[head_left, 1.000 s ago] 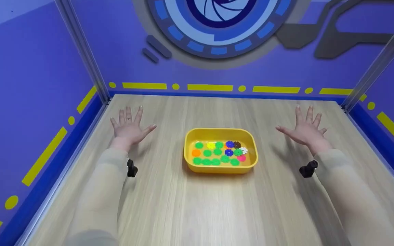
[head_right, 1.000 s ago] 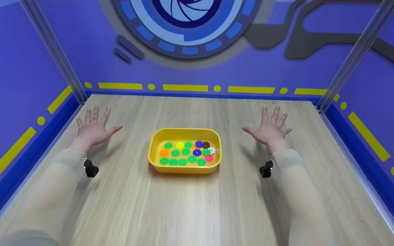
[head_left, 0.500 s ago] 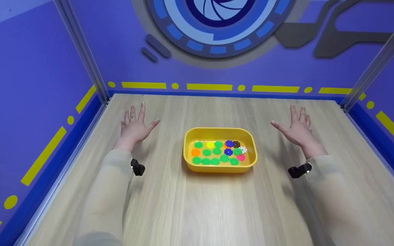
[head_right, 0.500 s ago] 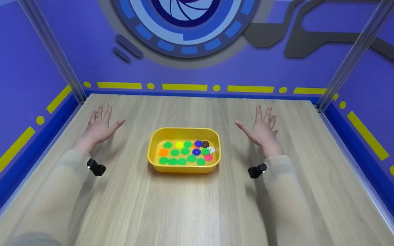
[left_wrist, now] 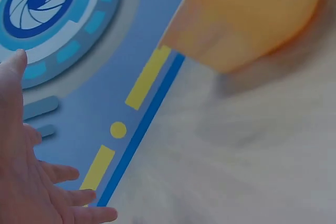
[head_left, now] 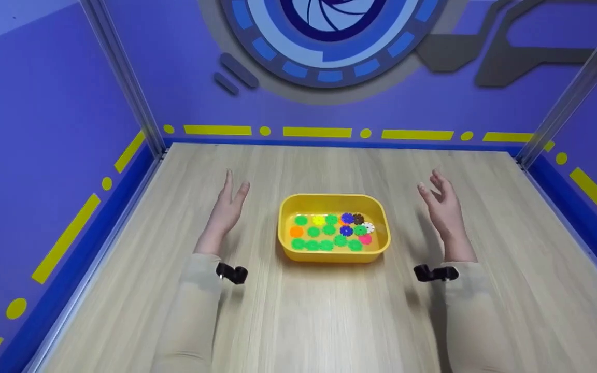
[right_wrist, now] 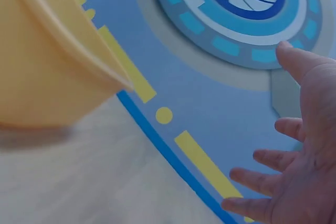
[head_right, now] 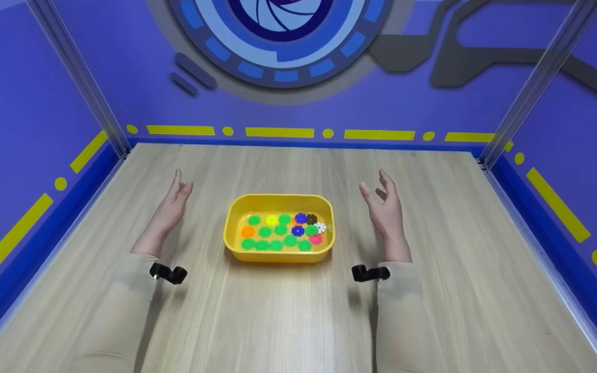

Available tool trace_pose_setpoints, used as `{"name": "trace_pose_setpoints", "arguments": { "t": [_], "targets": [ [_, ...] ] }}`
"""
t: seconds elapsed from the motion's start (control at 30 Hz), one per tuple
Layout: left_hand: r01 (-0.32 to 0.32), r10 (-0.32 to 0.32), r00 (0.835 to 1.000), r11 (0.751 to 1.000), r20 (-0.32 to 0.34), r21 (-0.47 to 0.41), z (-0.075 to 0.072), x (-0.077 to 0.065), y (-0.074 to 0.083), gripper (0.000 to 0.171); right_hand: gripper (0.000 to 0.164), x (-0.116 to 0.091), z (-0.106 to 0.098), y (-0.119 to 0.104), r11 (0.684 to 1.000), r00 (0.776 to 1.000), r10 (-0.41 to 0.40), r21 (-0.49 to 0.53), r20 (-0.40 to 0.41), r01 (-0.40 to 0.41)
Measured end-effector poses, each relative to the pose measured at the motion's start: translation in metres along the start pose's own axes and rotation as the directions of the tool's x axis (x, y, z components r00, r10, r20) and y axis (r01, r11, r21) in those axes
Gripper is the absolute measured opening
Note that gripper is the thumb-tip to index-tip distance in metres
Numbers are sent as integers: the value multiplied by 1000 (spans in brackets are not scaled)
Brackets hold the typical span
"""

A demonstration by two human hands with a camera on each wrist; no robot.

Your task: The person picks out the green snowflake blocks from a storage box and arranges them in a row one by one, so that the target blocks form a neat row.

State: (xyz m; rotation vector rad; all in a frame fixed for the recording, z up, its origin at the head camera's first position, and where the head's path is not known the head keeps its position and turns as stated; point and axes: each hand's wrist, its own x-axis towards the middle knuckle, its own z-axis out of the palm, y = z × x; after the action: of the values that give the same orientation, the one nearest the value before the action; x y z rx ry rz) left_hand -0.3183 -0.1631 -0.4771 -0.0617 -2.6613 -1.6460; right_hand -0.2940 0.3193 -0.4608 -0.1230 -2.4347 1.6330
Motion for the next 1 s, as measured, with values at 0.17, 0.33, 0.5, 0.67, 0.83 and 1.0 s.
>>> {"name": "trace_pose_setpoints", "arguments": {
  "t": [0.17, 0.33, 0.5, 0.67, 0.83, 1.0],
  "targets": [
    [78, -79, 997, 963, 9, -258, 16, -13, 1, 76, 69, -8, 15, -1, 980, 998, 55, 195, -20, -50],
    [167, -158, 986, 861, 59, -480, 30, -19, 8, 72, 67, -11, 27, -1, 952, 997, 73, 299, 12, -73],
    [212, -171, 977, 795, 125, -569, 38, -23, 11, 69, 67, -14, 35, -5, 943, 998, 50, 328, 43, -61],
    [240, -182, 970, 807, 159, -540, 44, -26, 16, 68, 61, -14, 43, -9, 936, 997, 39, 346, 72, -61],
    [260, -207, 965, 826, 160, -500, 51, -27, 20, 65, 59, -13, 49, -14, 939, 993, 31, 338, 113, -68],
    [275, -231, 961, 848, 152, -452, 58, -29, 21, 62, 60, -15, 56, -17, 951, 986, 15, 303, 165, -66]
  ]
}}
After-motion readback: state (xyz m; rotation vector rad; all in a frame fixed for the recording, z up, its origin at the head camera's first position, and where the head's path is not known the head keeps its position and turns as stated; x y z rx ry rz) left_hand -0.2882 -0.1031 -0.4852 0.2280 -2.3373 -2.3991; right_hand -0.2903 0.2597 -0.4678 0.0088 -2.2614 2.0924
